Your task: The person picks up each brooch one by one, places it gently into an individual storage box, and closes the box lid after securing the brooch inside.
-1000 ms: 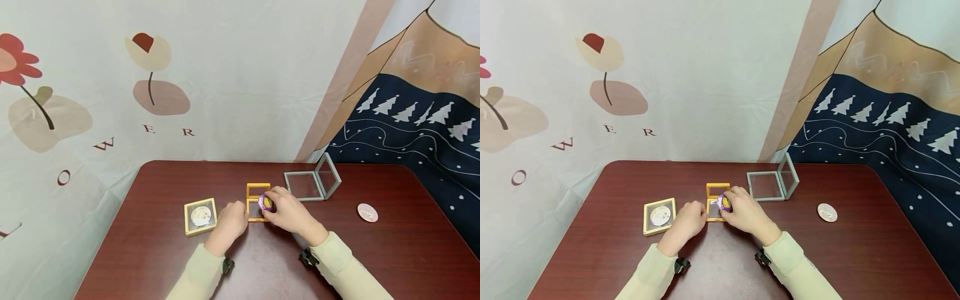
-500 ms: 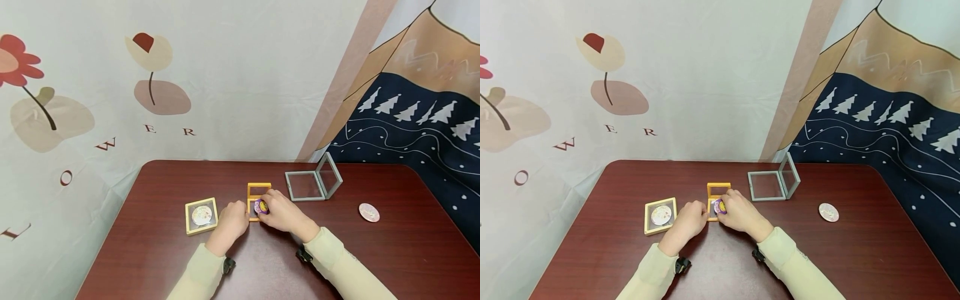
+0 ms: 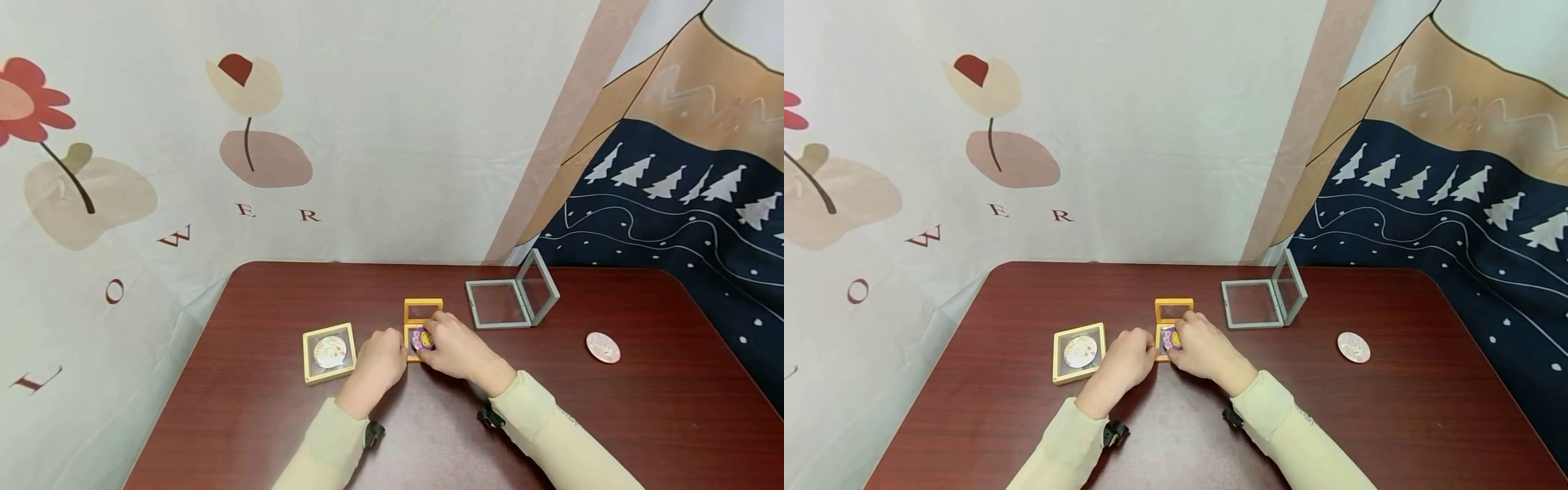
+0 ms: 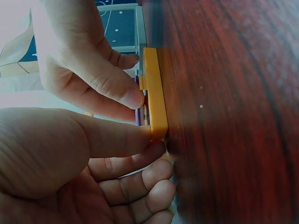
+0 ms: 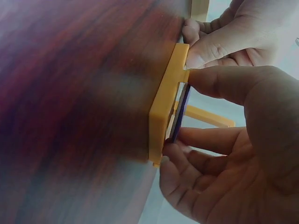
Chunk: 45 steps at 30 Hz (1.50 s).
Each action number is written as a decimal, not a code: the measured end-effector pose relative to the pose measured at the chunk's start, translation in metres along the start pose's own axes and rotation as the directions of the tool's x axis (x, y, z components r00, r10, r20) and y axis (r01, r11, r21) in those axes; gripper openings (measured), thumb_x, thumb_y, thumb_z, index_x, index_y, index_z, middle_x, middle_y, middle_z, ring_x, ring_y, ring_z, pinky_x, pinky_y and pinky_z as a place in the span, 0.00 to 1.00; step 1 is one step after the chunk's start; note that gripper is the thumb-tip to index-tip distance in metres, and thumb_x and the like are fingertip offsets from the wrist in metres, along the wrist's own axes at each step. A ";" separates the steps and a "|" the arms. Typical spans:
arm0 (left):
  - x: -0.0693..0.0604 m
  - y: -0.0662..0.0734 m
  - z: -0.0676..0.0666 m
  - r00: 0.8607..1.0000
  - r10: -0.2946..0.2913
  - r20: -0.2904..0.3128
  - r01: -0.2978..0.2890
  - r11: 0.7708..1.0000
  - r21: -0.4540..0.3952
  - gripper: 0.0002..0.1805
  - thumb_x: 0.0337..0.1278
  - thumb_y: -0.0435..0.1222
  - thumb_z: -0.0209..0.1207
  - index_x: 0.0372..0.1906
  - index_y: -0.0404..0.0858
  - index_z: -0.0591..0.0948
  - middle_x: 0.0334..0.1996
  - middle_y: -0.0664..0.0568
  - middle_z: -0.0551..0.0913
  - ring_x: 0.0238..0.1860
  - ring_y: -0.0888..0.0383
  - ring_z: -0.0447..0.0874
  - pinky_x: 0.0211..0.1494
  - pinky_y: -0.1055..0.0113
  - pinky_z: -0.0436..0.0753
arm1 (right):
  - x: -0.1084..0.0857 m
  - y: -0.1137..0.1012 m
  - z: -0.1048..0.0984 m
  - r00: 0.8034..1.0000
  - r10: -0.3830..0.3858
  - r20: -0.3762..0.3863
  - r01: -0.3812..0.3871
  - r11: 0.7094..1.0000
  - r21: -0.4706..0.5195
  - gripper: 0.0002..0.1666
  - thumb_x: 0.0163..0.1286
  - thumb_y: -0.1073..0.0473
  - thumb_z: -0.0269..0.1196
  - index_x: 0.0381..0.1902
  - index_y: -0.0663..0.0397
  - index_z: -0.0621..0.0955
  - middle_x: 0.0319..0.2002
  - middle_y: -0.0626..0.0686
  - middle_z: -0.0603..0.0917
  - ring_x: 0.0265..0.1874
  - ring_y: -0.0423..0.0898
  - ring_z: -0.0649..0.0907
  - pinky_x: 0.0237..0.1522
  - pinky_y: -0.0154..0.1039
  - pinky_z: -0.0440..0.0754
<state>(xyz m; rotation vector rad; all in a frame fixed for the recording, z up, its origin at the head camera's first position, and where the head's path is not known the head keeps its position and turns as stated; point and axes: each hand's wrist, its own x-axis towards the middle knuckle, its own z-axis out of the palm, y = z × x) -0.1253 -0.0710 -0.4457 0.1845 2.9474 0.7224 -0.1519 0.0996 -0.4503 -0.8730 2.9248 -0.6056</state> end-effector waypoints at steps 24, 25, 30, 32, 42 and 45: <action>0.001 0.000 0.001 1.000 -0.008 -0.008 0.008 1.000 0.000 0.16 0.65 0.32 0.67 0.20 0.40 0.77 0.22 0.49 0.82 0.27 0.48 0.84 0.34 0.53 0.81 | -0.003 -0.002 -0.003 0.999 0.025 0.023 -0.025 1.000 -0.016 0.22 0.65 0.58 0.73 0.50 0.70 0.84 0.43 0.58 0.81 0.40 0.50 0.78 0.44 0.46 0.79; 0.001 0.000 0.001 1.000 -0.005 -0.009 0.005 1.000 0.002 0.16 0.64 0.32 0.67 0.20 0.40 0.78 0.22 0.49 0.82 0.28 0.48 0.85 0.34 0.53 0.81 | -0.003 -0.001 -0.005 1.000 0.018 0.016 -0.017 1.000 -0.014 0.21 0.65 0.59 0.73 0.49 0.70 0.84 0.42 0.57 0.81 0.39 0.50 0.78 0.43 0.46 0.79; 0.001 0.000 0.001 1.000 -0.013 0.000 0.013 1.000 -0.008 0.16 0.65 0.33 0.66 0.21 0.41 0.78 0.23 0.49 0.82 0.29 0.48 0.85 0.35 0.53 0.81 | -0.008 0.005 -0.023 0.999 0.012 -0.044 -0.012 1.000 0.010 0.13 0.68 0.62 0.70 0.47 0.66 0.86 0.38 0.53 0.82 0.34 0.45 0.78 0.36 0.43 0.79; 0.001 0.001 0.000 1.000 -0.025 0.008 0.026 1.000 -0.015 0.16 0.66 0.34 0.66 0.21 0.41 0.78 0.23 0.51 0.81 0.28 0.50 0.84 0.35 0.54 0.81 | -0.010 0.010 -0.032 0.996 0.021 -0.087 -0.020 1.000 0.006 0.12 0.68 0.62 0.70 0.46 0.62 0.88 0.38 0.51 0.84 0.34 0.44 0.80 0.35 0.43 0.81; 0.002 0.000 0.000 0.999 -0.033 0.020 0.034 0.999 -0.012 0.17 0.68 0.34 0.66 0.21 0.41 0.78 0.22 0.52 0.80 0.27 0.53 0.81 0.34 0.55 0.80 | -0.008 0.027 -0.048 0.966 0.060 -0.253 -0.047 0.997 0.054 0.14 0.70 0.58 0.70 0.51 0.56 0.87 0.41 0.50 0.85 0.31 0.42 0.78 0.31 0.41 0.78; 0.001 -0.001 0.001 0.999 -0.032 0.017 0.032 0.999 -0.014 0.17 0.67 0.34 0.66 0.21 0.41 0.79 0.22 0.52 0.81 0.28 0.52 0.82 0.35 0.54 0.80 | -0.006 0.030 -0.045 0.963 0.064 -0.263 -0.046 0.996 0.075 0.18 0.71 0.55 0.70 0.55 0.57 0.86 0.47 0.52 0.86 0.36 0.45 0.81 0.36 0.45 0.82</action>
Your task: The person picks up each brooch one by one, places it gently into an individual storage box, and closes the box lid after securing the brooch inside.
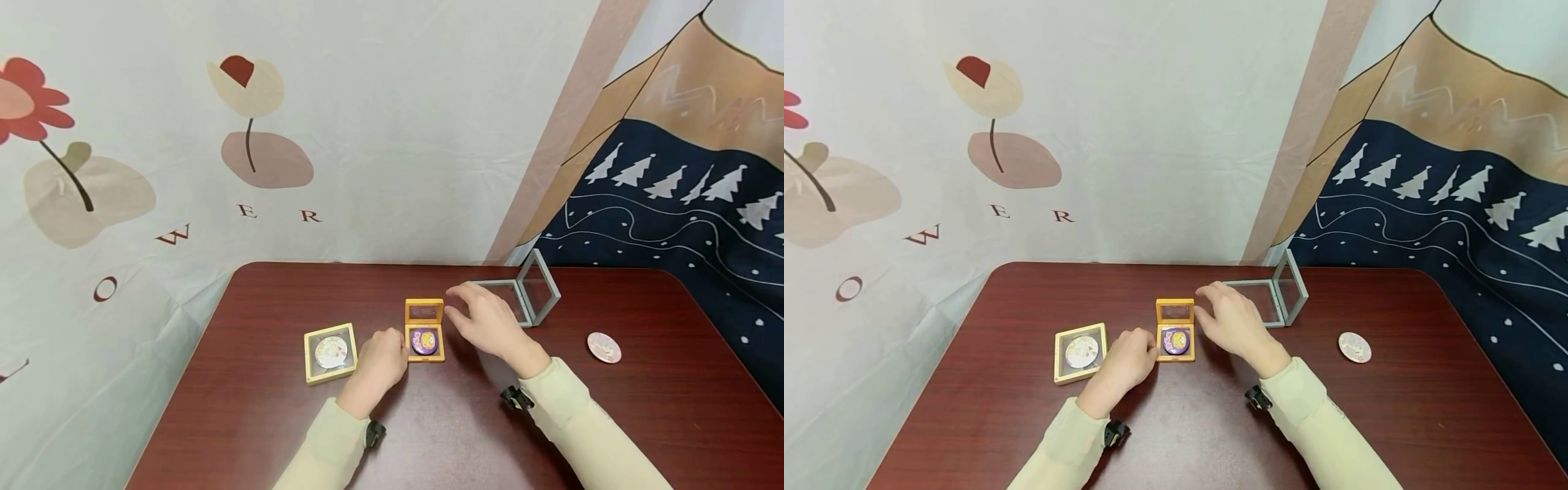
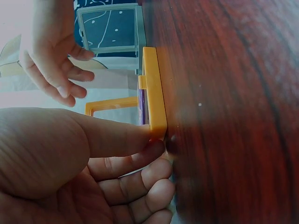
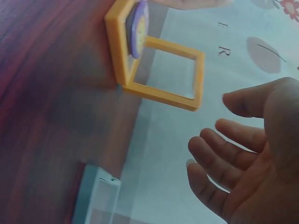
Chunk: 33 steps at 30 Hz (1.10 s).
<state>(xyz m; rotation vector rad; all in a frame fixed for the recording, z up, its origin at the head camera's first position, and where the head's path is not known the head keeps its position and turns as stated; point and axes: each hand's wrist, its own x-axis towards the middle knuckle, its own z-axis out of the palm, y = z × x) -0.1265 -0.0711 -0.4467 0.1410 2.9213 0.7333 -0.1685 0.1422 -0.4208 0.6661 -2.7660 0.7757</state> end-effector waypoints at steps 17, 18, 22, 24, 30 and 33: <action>0.001 -0.002 0.000 1.000 0.000 0.010 0.000 1.000 -0.026 0.18 0.67 0.34 0.66 0.19 0.43 0.78 0.21 0.53 0.79 0.26 0.53 0.80 0.34 0.55 0.80 | 0.001 0.006 0.016 0.999 0.023 0.044 -0.026 0.997 0.066 0.15 0.76 0.54 0.67 0.54 0.54 0.87 0.43 0.48 0.87 0.37 0.42 0.83 0.37 0.43 0.82; 0.001 -0.002 0.000 1.000 -0.001 0.008 0.001 1.000 -0.023 0.18 0.67 0.34 0.66 0.19 0.43 0.78 0.21 0.53 0.80 0.27 0.53 0.81 0.35 0.55 0.80 | 0.000 0.006 0.016 0.999 0.022 0.044 -0.025 0.997 0.070 0.15 0.76 0.54 0.67 0.54 0.54 0.87 0.43 0.48 0.87 0.37 0.42 0.83 0.38 0.43 0.82; 0.001 -0.001 0.000 1.000 0.000 0.002 0.000 1.000 -0.014 0.17 0.67 0.34 0.66 0.20 0.42 0.79 0.23 0.52 0.81 0.28 0.51 0.83 0.36 0.54 0.82 | -0.003 0.004 0.015 0.999 0.023 0.039 -0.027 0.996 0.083 0.13 0.76 0.56 0.66 0.53 0.54 0.87 0.42 0.48 0.87 0.37 0.43 0.83 0.38 0.44 0.82; 0.001 -0.001 0.000 1.000 0.001 -0.001 -0.001 1.000 -0.012 0.16 0.66 0.34 0.66 0.20 0.42 0.80 0.23 0.51 0.82 0.29 0.51 0.84 0.37 0.54 0.82 | -0.004 0.003 0.015 0.999 0.024 0.038 -0.027 0.996 0.088 0.13 0.76 0.56 0.67 0.53 0.54 0.87 0.43 0.48 0.87 0.37 0.43 0.83 0.38 0.44 0.82; 0.001 -0.001 -0.001 1.000 0.007 0.001 -0.007 1.000 -0.013 0.16 0.66 0.34 0.66 0.21 0.42 0.80 0.23 0.51 0.82 0.29 0.51 0.84 0.37 0.54 0.82 | -0.010 0.003 0.016 0.999 0.013 0.039 -0.017 0.994 0.107 0.11 0.76 0.58 0.66 0.52 0.55 0.87 0.46 0.51 0.89 0.41 0.45 0.86 0.42 0.48 0.84; 0.001 -0.002 -0.001 1.000 0.013 -0.004 -0.013 1.000 -0.009 0.16 0.66 0.33 0.66 0.20 0.42 0.80 0.23 0.51 0.83 0.29 0.50 0.84 0.37 0.54 0.82 | -0.013 0.002 0.016 0.999 0.014 0.043 -0.019 0.992 0.124 0.11 0.76 0.58 0.66 0.51 0.55 0.87 0.46 0.51 0.89 0.41 0.45 0.86 0.43 0.48 0.84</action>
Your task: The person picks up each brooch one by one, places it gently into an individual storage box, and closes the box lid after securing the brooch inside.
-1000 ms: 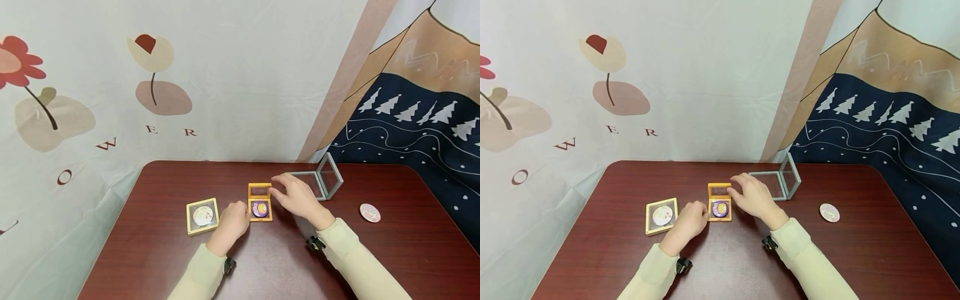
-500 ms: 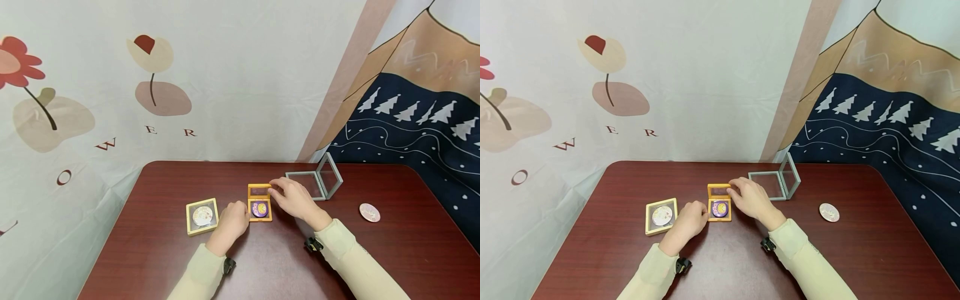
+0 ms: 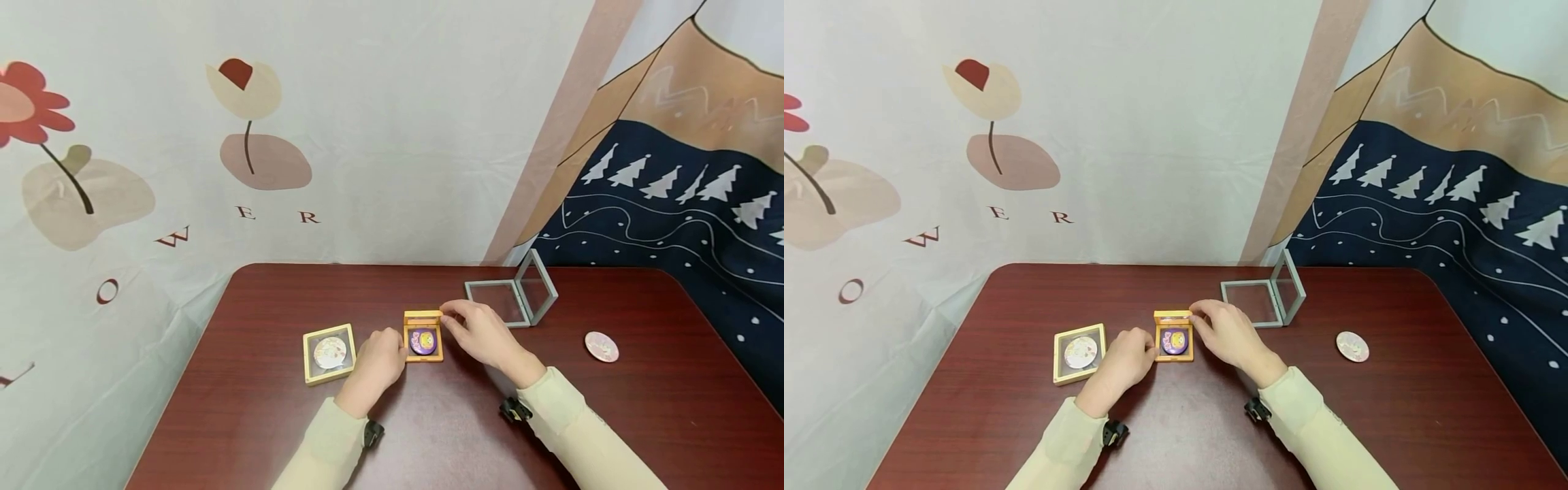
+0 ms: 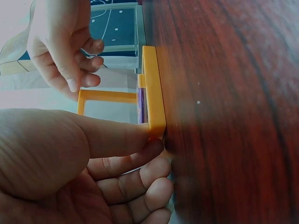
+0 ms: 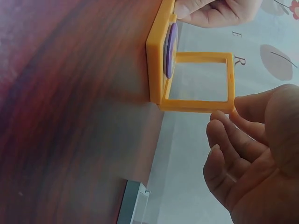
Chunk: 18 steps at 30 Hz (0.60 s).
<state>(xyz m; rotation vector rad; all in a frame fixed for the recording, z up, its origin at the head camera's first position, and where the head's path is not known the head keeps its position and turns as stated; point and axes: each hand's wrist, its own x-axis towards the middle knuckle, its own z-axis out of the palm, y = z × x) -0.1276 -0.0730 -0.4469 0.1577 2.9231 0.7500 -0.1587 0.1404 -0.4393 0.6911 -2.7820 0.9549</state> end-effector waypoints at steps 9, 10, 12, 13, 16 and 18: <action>0.000 0.000 0.001 1.000 -0.011 0.006 0.011 1.000 -0.017 0.16 0.65 0.33 0.67 0.20 0.42 0.80 0.24 0.51 0.82 0.29 0.51 0.83 0.38 0.54 0.82 | -0.011 0.001 0.003 1.000 -0.028 0.011 0.027 0.999 0.024 0.09 0.76 0.60 0.66 0.50 0.55 0.88 0.46 0.50 0.89 0.38 0.42 0.85 0.41 0.44 0.84; 0.000 0.000 0.001 1.000 -0.011 0.007 0.011 1.000 -0.020 0.16 0.65 0.33 0.67 0.20 0.43 0.80 0.23 0.51 0.82 0.29 0.51 0.83 0.37 0.54 0.81 | -0.012 0.000 0.003 0.999 -0.029 0.015 0.029 0.999 0.027 0.09 0.75 0.60 0.66 0.50 0.55 0.88 0.46 0.50 0.89 0.38 0.42 0.85 0.41 0.44 0.84; 0.000 -0.001 0.001 1.000 -0.006 0.001 0.006 1.000 -0.021 0.16 0.65 0.33 0.67 0.20 0.43 0.80 0.23 0.51 0.82 0.28 0.51 0.83 0.37 0.54 0.82 | -0.015 0.000 0.005 0.999 -0.035 0.025 0.034 0.999 0.036 0.10 0.75 0.61 0.67 0.50 0.55 0.88 0.46 0.50 0.90 0.38 0.41 0.85 0.40 0.43 0.83; 0.000 -0.001 0.001 1.000 -0.003 -0.001 0.003 1.000 -0.021 0.16 0.65 0.33 0.67 0.20 0.42 0.80 0.23 0.51 0.82 0.28 0.51 0.82 0.37 0.54 0.81 | -0.016 0.000 0.005 0.999 -0.037 0.031 0.036 0.999 0.039 0.10 0.74 0.61 0.67 0.51 0.56 0.88 0.46 0.50 0.90 0.39 0.41 0.85 0.41 0.43 0.84; 0.000 -0.001 0.000 1.000 0.001 -0.003 -0.001 1.000 -0.024 0.17 0.64 0.33 0.67 0.19 0.42 0.79 0.22 0.51 0.82 0.27 0.51 0.82 0.36 0.54 0.81 | -0.021 0.000 0.008 0.998 -0.046 0.051 0.044 0.998 0.046 0.10 0.74 0.62 0.68 0.51 0.56 0.88 0.46 0.50 0.90 0.40 0.41 0.86 0.42 0.43 0.84; 0.000 -0.001 0.000 1.000 0.006 -0.002 -0.006 1.000 -0.025 0.17 0.65 0.33 0.67 0.18 0.42 0.79 0.22 0.51 0.81 0.26 0.51 0.81 0.35 0.54 0.80 | -0.023 -0.001 0.009 0.996 -0.052 0.069 0.049 0.998 0.048 0.10 0.74 0.62 0.68 0.51 0.55 0.88 0.47 0.50 0.90 0.42 0.41 0.86 0.43 0.44 0.85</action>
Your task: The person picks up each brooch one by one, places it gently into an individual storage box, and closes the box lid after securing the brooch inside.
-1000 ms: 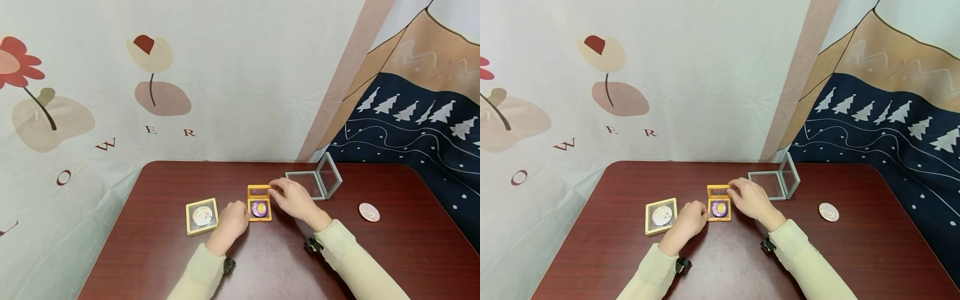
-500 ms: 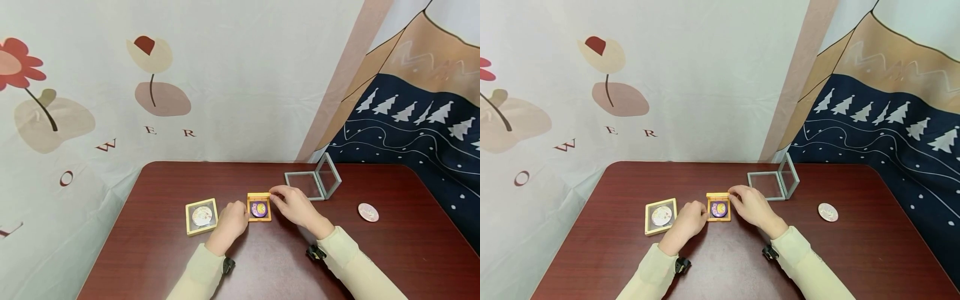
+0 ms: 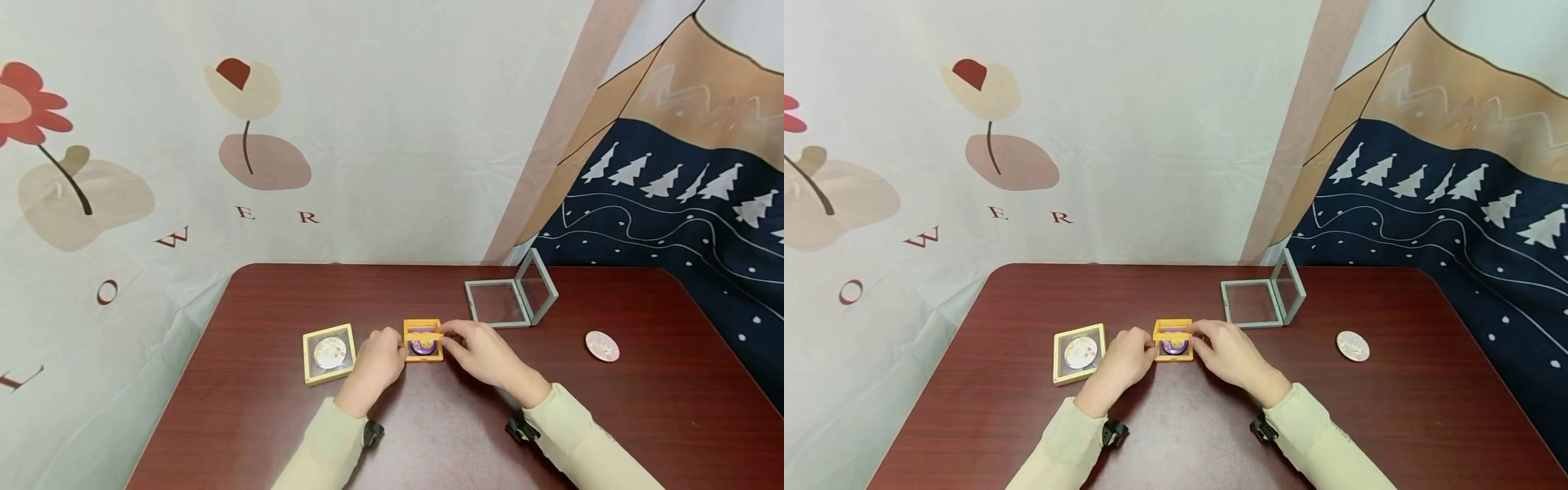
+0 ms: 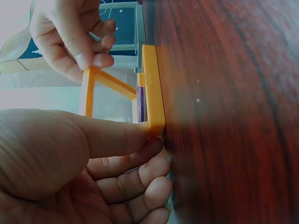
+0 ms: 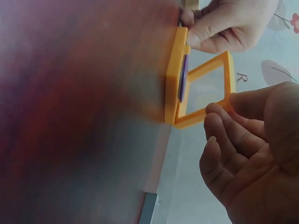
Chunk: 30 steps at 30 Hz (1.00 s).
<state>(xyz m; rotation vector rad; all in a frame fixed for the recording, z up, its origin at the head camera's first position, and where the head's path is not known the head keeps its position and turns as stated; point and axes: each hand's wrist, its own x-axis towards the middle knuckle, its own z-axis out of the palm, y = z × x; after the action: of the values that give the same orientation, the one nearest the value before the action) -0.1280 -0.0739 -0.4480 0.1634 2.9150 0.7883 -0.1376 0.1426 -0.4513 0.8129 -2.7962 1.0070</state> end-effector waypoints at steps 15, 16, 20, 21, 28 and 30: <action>-0.001 -0.001 -0.001 1.000 0.025 -0.001 -0.025 1.000 0.004 0.15 0.61 0.28 0.66 0.19 0.41 0.80 0.21 0.51 0.81 0.25 0.52 0.79 0.34 0.55 0.80 | -0.005 0.001 0.005 0.996 -0.014 0.091 0.013 1.000 0.020 0.06 0.74 0.63 0.68 0.46 0.53 0.88 0.42 0.45 0.89 0.39 0.37 0.84 0.42 0.40 0.84; -0.001 -0.001 -0.001 1.000 0.027 -0.003 -0.027 1.000 0.005 0.16 0.61 0.28 0.66 0.18 0.41 0.80 0.21 0.51 0.80 0.25 0.52 0.79 0.34 0.54 0.79 | -0.005 0.001 0.005 0.995 -0.020 0.096 0.018 1.000 0.019 0.06 0.74 0.63 0.68 0.46 0.53 0.88 0.41 0.45 0.89 0.39 0.37 0.84 0.42 0.39 0.84; -0.002 -0.001 -0.002 0.999 0.033 -0.006 -0.033 0.999 0.011 0.19 0.59 0.26 0.65 0.15 0.42 0.77 0.18 0.52 0.77 0.23 0.53 0.76 0.32 0.56 0.77 | -0.006 0.002 0.005 0.993 -0.054 0.102 0.053 0.999 0.015 0.05 0.73 0.65 0.68 0.45 0.53 0.88 0.40 0.46 0.89 0.37 0.36 0.83 0.41 0.39 0.83; -0.002 -0.001 -0.002 1.000 0.029 0.001 -0.029 1.000 0.008 0.19 0.58 0.25 0.64 0.14 0.42 0.75 0.17 0.53 0.75 0.22 0.53 0.74 0.31 0.57 0.76 | -0.006 0.002 0.005 0.993 -0.060 0.104 0.058 0.998 0.014 0.05 0.73 0.65 0.68 0.45 0.53 0.88 0.39 0.46 0.89 0.36 0.36 0.83 0.40 0.39 0.83; -0.003 0.002 -0.008 0.996 -0.013 0.087 0.016 0.999 -0.035 0.22 0.52 0.20 0.59 0.13 0.42 0.65 0.14 0.56 0.58 0.20 0.57 0.60 0.25 0.64 0.62 | -0.005 0.003 0.004 0.987 -0.065 0.150 0.063 0.998 0.016 0.07 0.73 0.66 0.67 0.46 0.55 0.88 0.41 0.47 0.89 0.38 0.37 0.84 0.42 0.39 0.84; -0.003 0.001 -0.008 0.995 -0.006 0.100 0.010 0.999 -0.039 0.22 0.53 0.21 0.57 0.13 0.43 0.63 0.15 0.57 0.55 0.19 0.58 0.56 0.24 0.64 0.60 | -0.005 0.002 0.004 0.984 -0.065 0.164 0.064 0.998 0.016 0.07 0.73 0.67 0.67 0.46 0.56 0.88 0.41 0.48 0.89 0.39 0.38 0.85 0.42 0.40 0.84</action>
<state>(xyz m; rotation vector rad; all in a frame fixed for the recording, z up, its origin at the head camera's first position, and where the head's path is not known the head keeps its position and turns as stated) -0.1259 -0.0778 -0.4404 0.1827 2.8025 0.8114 -0.1345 0.1442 -0.4565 1.0255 -2.8796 0.9880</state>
